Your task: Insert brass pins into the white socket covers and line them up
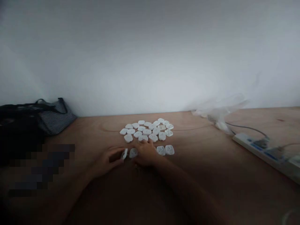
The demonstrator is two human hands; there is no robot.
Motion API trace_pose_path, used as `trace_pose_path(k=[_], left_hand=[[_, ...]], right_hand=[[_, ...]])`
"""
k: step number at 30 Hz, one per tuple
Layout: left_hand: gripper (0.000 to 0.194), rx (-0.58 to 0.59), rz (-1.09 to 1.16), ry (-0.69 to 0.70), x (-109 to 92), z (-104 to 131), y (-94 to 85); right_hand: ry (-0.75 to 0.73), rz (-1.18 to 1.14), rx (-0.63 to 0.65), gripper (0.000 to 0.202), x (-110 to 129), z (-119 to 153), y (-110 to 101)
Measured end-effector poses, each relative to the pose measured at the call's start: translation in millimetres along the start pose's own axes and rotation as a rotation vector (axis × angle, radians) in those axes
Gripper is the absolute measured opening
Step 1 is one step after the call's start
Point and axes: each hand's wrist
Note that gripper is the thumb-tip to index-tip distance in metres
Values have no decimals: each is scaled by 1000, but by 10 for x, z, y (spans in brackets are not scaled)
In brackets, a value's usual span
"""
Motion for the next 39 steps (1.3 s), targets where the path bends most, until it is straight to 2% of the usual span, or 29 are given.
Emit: trace_pose_path(k=[6, 10, 12, 14, 16, 19, 21, 24, 27, 34, 39], left_hand=[[42, -9, 4, -25, 10, 14, 21], [43, -1, 6, -26, 47, 36, 31], [51, -14, -29, -21, 27, 53, 16], [67, -45, -107, 45, -46, 65, -7], [75, -70, -227, 181, -168, 59, -15], [42, -74, -380, 364, -384, 11, 49], [26, -21, -410, 454, -503, -34, 137], [25, 61, -519, 482, -605, -84, 268], [23, 117, -610, 482, -629, -99, 325], [20, 134, -567, 445, -621, -82, 309], [18, 112, -524, 440, -600, -79, 320]], right_hand=[[0, -51, -50, 53, 47, 21, -40], [10, -129, -98, 52, -46, 139, -150], [21, -170, -123, 50, -123, 256, -196], [30, -298, -175, 46, -197, 423, -217], [-25, -415, -167, 45, -257, 621, -210], [-34, -450, -139, 45, -309, 897, -170], [-57, -387, -111, 47, -320, 1013, -153], [-52, -275, -78, 49, -313, 1061, -170], [-31, -206, -44, 48, -303, 1032, -211], [19, -124, -17, 61, -315, 1021, -257], [91, -103, -43, 61, -323, 1004, -236]])
Point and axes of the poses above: each hand's wrist, its own z-axis away from the middle knuckle, its own y-axis out of the palm, x = y × z, and after that the axes turned 15 degrees about y, right-handed
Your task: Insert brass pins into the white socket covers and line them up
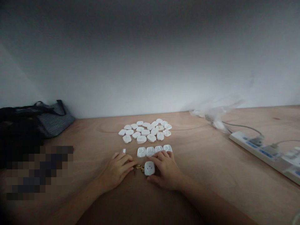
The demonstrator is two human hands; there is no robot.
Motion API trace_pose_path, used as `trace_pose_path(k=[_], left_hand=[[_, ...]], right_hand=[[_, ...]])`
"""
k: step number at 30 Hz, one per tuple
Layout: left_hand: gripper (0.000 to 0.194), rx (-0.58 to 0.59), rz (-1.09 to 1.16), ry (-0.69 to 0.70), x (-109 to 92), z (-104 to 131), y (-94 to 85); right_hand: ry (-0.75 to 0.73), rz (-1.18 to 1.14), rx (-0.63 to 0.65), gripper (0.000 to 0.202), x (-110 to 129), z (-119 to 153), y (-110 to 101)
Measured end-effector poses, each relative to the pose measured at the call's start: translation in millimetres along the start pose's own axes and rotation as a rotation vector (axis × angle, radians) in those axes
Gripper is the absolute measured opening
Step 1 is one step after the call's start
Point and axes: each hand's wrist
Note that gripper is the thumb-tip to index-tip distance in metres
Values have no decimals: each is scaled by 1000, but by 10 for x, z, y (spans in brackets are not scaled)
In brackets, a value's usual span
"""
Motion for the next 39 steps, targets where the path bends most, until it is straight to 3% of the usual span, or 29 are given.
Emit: trace_pose_path(k=[10, 14, 22, 29, 39], left_hand=[[14, 11, 53, -29, 9, 16, -16], [13, -54, 106, -124, -33, 22, -21], [10, -66, 351, -236, -146, 11, -22], [14, -92, 412, -272, -137, 10, 17], [12, -371, 491, -311, -327, -103, -42]], right_hand=[[4, -40, -29, 47, -7, -11, 36], [10, -53, -40, 48, -20, -18, 48], [18, -63, -61, 49, -10, -3, 55], [-1, -70, -70, 49, -8, -4, 56], [-21, -147, -113, 48, 69, -25, 102]])
Point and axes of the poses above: each hand's wrist, its own z-axis away from the middle knuckle, its own y-axis out of the palm, x = y × z, and after that the axes turned 15 degrees about y, right-handed
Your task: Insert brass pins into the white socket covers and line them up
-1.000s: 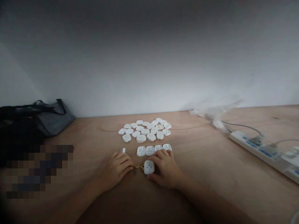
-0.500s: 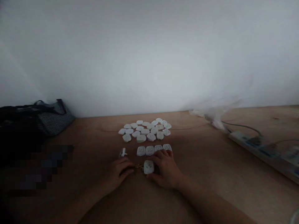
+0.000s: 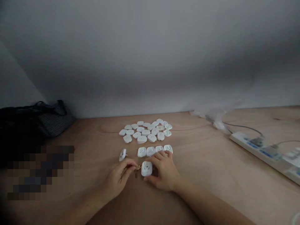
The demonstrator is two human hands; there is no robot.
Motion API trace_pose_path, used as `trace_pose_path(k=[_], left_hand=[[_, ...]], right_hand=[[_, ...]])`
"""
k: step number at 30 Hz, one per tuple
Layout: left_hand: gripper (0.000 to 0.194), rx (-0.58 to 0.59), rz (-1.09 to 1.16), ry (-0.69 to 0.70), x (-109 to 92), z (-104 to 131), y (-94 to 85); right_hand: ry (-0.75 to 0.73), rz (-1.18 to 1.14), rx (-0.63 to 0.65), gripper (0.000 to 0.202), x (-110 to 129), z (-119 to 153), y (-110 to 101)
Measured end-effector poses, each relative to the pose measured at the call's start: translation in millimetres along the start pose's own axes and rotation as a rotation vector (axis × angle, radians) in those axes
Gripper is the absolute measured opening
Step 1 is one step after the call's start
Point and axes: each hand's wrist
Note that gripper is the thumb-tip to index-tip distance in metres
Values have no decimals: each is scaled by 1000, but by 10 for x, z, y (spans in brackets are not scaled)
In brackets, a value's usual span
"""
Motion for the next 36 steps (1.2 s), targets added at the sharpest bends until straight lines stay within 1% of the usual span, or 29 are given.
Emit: trace_pose_path(k=[2, 5, 11, 14, 17, 22, 26, 33, 36], left_hand=[[15, -34, 37, 16, -41, -5, 23], [21, -50, 74, 71, -66, 7, 57], [17, -99, 80, 126, -41, 27, 96], [16, -135, 61, 187, -36, 5, 93], [16, -143, 46, 238, -37, -13, 84], [17, -131, 57, 244, -36, -5, 87], [18, -153, 86, 259, -30, 0, 109], [11, -162, 67, 218, -46, -2, 136], [9, -139, 55, 254, -43, -6, 119]], right_hand=[[-4, -13, -5, 49, 19, -2, 15], [-7, -11, -8, 50, 37, -3, 31], [-19, -46, -23, 48, 47, 3, 31], [-34, -71, -23, 47, 57, 6, 25], [-45, -82, -29, 47, 65, 11, 25], [-51, -90, -45, 46, 73, 21, 22], [-49, -88, -52, 44, 73, 22, 20], [-77, -66, -93, 45, 58, 23, 37], [-103, -51, -109, 45, 58, 24, 32]])
Point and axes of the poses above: each hand's wrist, its own z-axis away from the middle knuckle, its own y-axis out of the palm, x = y × z, and after that the axes turned 15 degrees about y, right-handed
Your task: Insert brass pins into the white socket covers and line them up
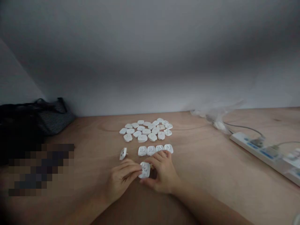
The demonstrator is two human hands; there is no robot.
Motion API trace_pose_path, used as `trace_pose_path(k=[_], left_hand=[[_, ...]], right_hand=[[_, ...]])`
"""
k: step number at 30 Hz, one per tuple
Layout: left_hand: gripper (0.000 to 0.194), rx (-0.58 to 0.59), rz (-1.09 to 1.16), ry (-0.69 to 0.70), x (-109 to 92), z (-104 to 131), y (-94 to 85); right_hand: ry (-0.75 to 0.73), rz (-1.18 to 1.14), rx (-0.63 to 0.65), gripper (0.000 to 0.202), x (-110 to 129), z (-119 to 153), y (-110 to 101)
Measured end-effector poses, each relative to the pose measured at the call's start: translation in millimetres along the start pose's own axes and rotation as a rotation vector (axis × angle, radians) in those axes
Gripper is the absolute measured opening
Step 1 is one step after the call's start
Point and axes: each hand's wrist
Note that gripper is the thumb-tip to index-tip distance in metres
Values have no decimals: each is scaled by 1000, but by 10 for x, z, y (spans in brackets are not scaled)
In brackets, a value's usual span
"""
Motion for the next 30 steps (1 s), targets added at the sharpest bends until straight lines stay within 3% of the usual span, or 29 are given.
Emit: trace_pose_path(k=[5, 9, 15, 23, 30], left_hand=[[12, 99, -86, 104, 15, -1, -94], [16, 155, -100, -77, 63, 45, -180], [19, 357, -91, -285, 149, 112, -198], [19, 347, -118, -292, 190, 124, -114], [22, 310, -142, -201, 188, 137, -96]], right_hand=[[-30, 5, -22, 43, -12, 5, -24], [-48, 17, 2, 44, -55, 11, -51], [-16, 40, 10, 43, -115, 15, -64], [-40, 35, 23, 44, -103, 19, -63], [-35, 38, 43, 44, -95, 20, -69]])
Point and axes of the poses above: each hand's wrist, its own z-axis away from the middle knuckle, its own y-axis out of the palm, x = y × z, and after that the axes turned 15 degrees about y, right-handed
